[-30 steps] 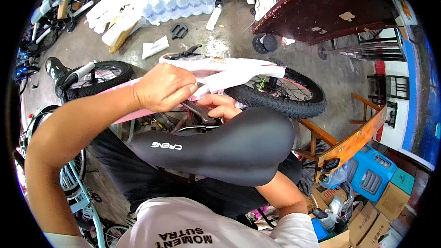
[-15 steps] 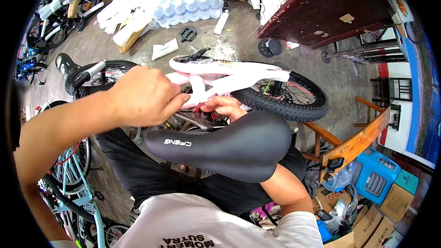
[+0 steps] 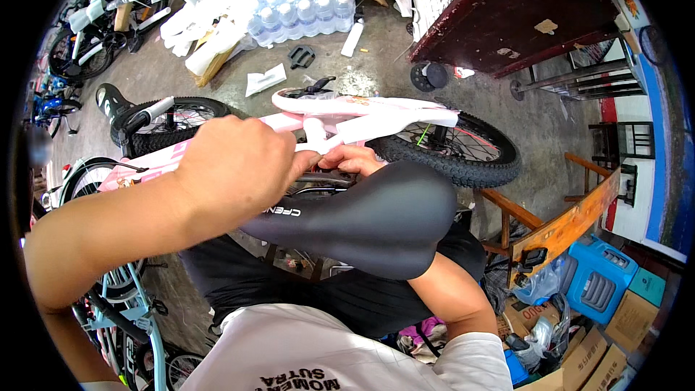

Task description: The person adjusts the seat and attaches a pedal to the crank arm of a pink bicycle by hand and using a wrench.

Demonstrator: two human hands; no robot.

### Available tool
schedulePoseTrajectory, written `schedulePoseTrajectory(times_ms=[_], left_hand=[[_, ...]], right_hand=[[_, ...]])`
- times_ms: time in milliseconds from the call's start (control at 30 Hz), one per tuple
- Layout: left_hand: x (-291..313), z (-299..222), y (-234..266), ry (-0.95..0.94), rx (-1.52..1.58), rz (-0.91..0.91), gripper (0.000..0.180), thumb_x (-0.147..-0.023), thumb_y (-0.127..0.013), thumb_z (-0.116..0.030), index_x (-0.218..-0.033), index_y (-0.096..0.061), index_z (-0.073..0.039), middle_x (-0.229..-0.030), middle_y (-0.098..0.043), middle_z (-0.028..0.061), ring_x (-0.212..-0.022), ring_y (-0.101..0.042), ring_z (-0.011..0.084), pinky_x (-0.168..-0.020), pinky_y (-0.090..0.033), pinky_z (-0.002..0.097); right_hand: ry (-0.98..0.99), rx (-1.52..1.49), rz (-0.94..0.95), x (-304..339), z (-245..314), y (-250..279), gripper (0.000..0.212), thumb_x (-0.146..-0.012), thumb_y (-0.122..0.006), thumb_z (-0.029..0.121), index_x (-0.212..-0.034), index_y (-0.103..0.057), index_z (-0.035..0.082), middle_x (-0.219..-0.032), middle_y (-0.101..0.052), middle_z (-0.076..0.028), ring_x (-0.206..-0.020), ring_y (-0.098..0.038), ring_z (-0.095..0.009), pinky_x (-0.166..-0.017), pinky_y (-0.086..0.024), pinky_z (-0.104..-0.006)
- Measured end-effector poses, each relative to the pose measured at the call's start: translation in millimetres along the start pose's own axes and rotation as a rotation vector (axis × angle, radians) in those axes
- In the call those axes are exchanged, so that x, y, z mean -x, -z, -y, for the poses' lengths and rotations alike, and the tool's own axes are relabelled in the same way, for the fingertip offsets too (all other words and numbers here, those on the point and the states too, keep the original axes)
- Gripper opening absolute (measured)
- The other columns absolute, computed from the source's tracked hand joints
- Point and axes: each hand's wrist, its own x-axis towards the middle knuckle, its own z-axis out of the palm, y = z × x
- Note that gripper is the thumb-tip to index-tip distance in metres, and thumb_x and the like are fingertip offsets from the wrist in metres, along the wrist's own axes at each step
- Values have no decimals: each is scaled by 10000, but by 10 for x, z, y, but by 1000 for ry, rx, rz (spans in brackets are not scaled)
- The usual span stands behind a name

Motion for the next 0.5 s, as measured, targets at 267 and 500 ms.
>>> schedulePoseTrajectory(times_ms=[267, 500], left_hand=[[-12, -21, -104, 50, 51, 69, 418, -999, -567, -321, -720, -718, -50, -626, -668, 171, -597, -689, 366, -546, -540, 471], [-90, 60, -59, 20, 104, 19, 414, -983, -563, -293, -707, -714, -24, -654, -665, 223, -609, -669, 420, -608, -545, 523]], right_hand=[[130, -111, -51, 51, 31, -31, 450, -826, -809, 97, -1183, -538, 60, -1250, -628, -172, -1175, -622, -283, -1122, -382, -451], [85, -154, -103, 25, -57, -19, 442, -831, -805, 102, -1180, -537, 62, -1259, -638, -174, -1194, -620, -294, -1119, -404, -457]])
